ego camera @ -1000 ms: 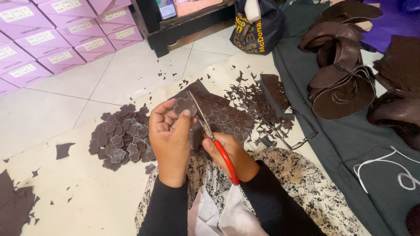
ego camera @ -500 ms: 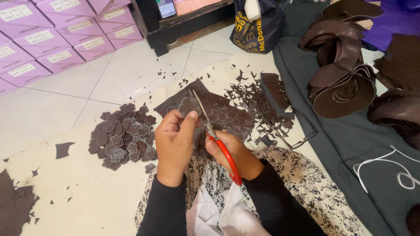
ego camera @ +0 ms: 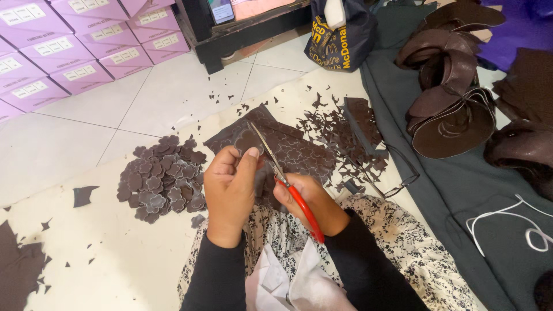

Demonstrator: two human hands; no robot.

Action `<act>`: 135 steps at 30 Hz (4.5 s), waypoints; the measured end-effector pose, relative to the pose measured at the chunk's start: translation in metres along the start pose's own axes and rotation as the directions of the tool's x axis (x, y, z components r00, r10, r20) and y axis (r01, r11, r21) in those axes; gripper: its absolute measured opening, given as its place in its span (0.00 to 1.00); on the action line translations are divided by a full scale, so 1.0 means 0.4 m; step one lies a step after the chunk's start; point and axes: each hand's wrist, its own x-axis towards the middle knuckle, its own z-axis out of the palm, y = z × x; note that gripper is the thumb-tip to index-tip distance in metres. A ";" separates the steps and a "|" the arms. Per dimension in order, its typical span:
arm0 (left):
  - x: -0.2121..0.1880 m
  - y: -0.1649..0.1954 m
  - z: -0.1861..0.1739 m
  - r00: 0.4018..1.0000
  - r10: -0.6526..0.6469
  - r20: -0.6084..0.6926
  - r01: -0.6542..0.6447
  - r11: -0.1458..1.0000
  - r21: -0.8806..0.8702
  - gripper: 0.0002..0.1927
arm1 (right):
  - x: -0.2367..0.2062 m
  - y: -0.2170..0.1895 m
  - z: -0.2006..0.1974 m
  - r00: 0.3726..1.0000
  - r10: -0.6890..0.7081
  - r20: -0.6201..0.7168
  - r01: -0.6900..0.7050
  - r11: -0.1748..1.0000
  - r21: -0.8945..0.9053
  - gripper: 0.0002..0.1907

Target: The person sits on the floor and uses red-handled scissors to cut flower-shaped pieces from a dark brown sheet. They repeatedly cut along the outlines and place the finished shapes into a growing pile on the floor.

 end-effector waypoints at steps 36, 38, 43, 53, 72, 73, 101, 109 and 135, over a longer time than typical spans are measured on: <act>-0.005 0.012 -0.012 1.000 0.003 0.015 -0.005 0.988 0.151 0.06 | -0.007 0.006 -0.024 0.983 -0.103 0.155 0.093 0.993 0.070 0.24; -0.003 0.014 -0.011 0.997 0.061 0.044 -0.068 0.980 0.187 0.06 | -0.007 0.005 -0.020 0.975 -0.154 0.159 0.142 0.986 0.081 0.22; -0.004 0.013 -0.008 0.998 0.053 0.022 -0.056 0.981 0.184 0.06 | -0.002 0.002 -0.008 0.993 0.027 0.115 -0.039 0.993 0.108 0.18; 0.001 0.001 0.000 0.995 -0.099 -0.002 0.098 0.979 0.182 0.08 | -0.002 0.000 -0.012 0.991 -0.015 0.131 -0.024 0.958 0.287 0.19; -0.018 -0.025 0.045 0.993 -0.109 -0.044 0.101 0.985 -0.141 0.06 | 0.004 0.018 0.028 0.997 0.063 -0.053 -0.050 0.975 0.215 0.21; -0.019 -0.028 0.048 0.995 -0.096 -0.039 0.089 0.984 -0.156 0.07 | 0.005 0.016 0.032 0.996 0.003 -0.084 0.010 0.988 0.155 0.22; 0.030 -0.065 -0.016 0.997 -0.013 -0.077 0.005 0.995 -0.103 0.12 | 0.015 0.020 -0.053 0.979 0.166 -0.121 -0.129 0.956 0.263 0.19; 0.031 -0.101 -0.025 0.997 -0.064 -0.035 0.064 0.998 -0.009 0.09 | 0.012 0.037 -0.068 0.966 0.245 -0.086 -0.215 0.940 0.263 0.16; 0.092 -0.363 -0.166 0.963 -0.155 -0.221 0.258 0.769 0.585 0.27 | 0.054 0.065 -0.101 0.852 0.480 -0.209 -0.483 0.875 0.040 0.20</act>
